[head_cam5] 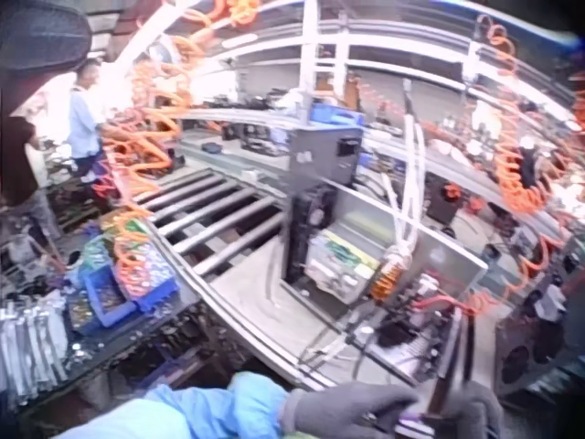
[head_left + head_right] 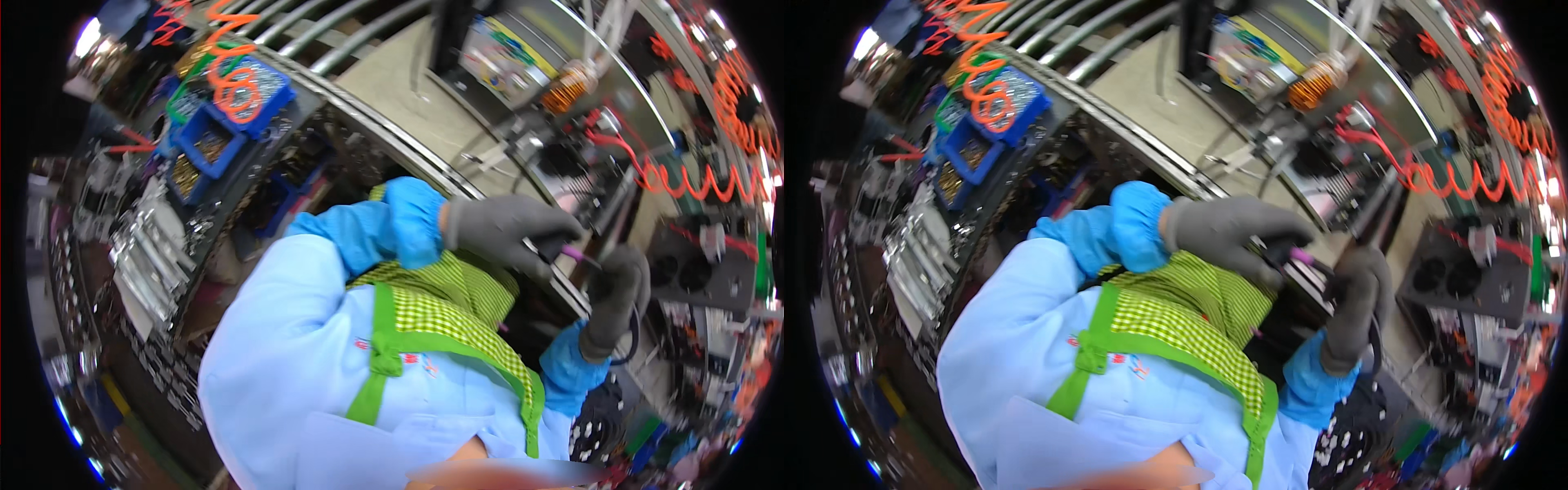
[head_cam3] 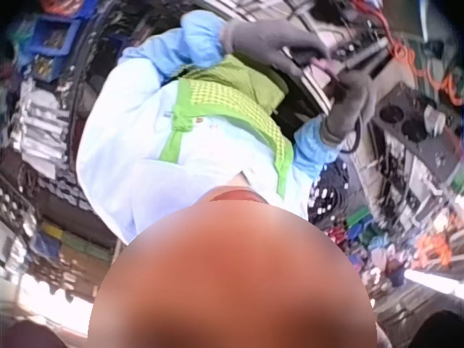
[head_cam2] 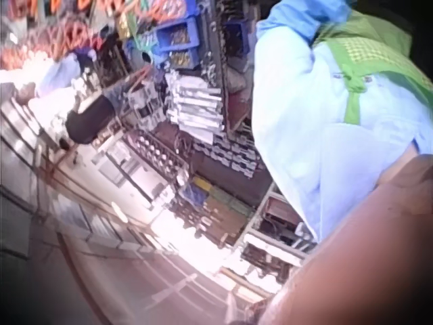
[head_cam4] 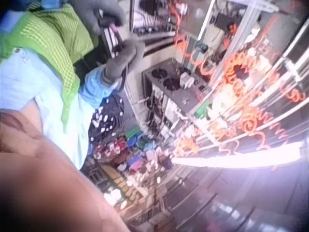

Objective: Assembling or repairing electronic power supply units on a fabrication line.

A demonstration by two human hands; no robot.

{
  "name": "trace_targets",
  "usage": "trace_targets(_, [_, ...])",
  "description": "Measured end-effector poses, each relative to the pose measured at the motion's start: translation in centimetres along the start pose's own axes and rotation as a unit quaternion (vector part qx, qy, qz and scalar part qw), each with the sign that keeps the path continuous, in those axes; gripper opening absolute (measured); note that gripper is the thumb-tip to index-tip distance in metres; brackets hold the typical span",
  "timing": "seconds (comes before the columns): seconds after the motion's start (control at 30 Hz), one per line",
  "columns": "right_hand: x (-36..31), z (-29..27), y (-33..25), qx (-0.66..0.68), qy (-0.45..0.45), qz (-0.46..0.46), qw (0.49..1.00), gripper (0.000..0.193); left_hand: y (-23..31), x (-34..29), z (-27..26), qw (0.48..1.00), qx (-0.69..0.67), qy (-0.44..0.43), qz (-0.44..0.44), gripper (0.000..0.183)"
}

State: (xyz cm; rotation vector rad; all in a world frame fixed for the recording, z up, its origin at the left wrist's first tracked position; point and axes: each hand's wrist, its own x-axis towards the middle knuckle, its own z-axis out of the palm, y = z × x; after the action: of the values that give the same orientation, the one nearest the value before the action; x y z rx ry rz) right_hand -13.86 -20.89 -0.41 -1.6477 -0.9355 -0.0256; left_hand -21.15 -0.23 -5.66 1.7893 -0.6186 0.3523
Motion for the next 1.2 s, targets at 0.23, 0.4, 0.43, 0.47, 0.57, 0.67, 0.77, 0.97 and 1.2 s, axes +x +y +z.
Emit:
trace_targets(0.23, [-1.4,4.0,0.0,-0.015,-0.031,0.012,0.999,0.031,2.5,0.6,-0.4,0.987,0.134,0.012,0.085,0.059])
trace_targets(0.4, [0.0,6.6,-0.1,0.067,-0.050,-0.048,0.995,0.066,4.1,-0.4,-2.2,0.979,0.196,0.028,0.045,0.074])
trace_targets(0.43, [0.0,7.0,0.0,0.067,-0.054,-0.050,0.995,0.066,4.2,-0.7,-2.5,0.979,0.198,0.032,0.044,0.074])
trace_targets(0.47, [-0.1,7.6,0.3,0.070,-0.058,-0.018,0.996,0.068,4.5,-1.1,-2.9,0.974,0.219,0.032,0.049,0.079])
trace_targets(0.57, [0.5,7.6,-0.6,0.126,-0.124,0.073,0.982,0.051,7.7,-4.0,-7.3,0.961,0.261,0.064,0.060,0.087])
trace_targets(0.67, [0.6,4.0,-0.6,0.087,-0.017,0.104,0.991,0.048,7.8,-12.0,-15.0,0.803,0.416,0.421,-0.068,0.066])
trace_targets(0.77, [-0.6,-1.5,1.3,0.034,0.060,0.062,0.996,0.050,5.9,-23.3,-29.6,0.556,0.582,0.593,-0.017,0.039])
trace_targets(0.97, [0.7,-3.6,0.0,-0.001,0.128,0.040,0.991,0.047,1.2,-44.6,-45.1,0.350,0.563,0.110,-0.741,0.048])
trace_targets(1.2, [2.3,0.0,-3.9,-0.040,0.204,0.000,0.978,0.047,-1.0,-49.8,-49.9,0.323,0.494,0.384,-0.710,0.047])
